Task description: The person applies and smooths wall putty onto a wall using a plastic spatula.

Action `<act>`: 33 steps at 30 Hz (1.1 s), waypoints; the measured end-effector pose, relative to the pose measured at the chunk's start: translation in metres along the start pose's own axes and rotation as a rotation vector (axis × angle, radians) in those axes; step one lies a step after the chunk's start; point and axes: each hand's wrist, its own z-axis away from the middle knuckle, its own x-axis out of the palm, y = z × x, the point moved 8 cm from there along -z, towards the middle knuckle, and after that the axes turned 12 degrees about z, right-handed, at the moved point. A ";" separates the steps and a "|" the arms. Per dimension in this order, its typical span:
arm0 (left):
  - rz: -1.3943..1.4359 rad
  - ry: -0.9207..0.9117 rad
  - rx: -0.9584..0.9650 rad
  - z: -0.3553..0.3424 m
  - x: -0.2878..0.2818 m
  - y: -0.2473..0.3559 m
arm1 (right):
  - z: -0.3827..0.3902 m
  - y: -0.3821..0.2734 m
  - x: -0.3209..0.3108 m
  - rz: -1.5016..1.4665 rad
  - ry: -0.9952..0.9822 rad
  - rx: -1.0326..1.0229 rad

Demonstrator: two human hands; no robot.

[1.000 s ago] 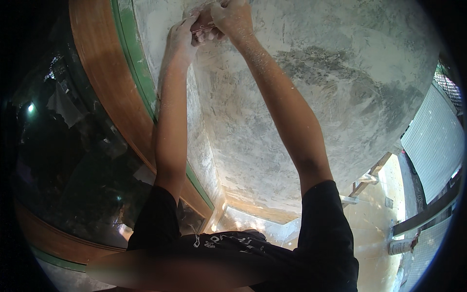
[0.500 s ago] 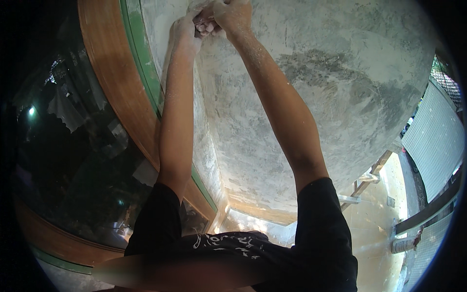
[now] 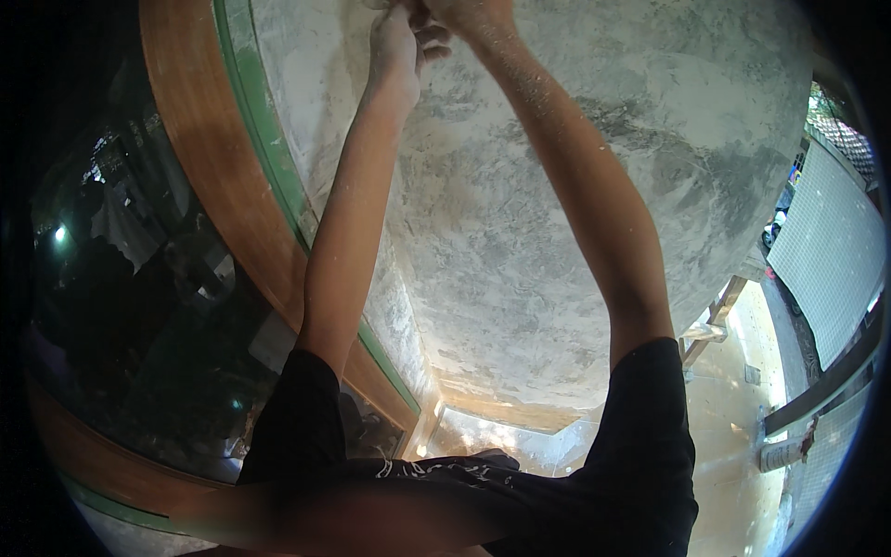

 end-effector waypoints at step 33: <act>-1.422 -0.179 0.812 0.022 -0.003 0.010 | -0.011 0.018 -0.080 0.032 0.119 -0.092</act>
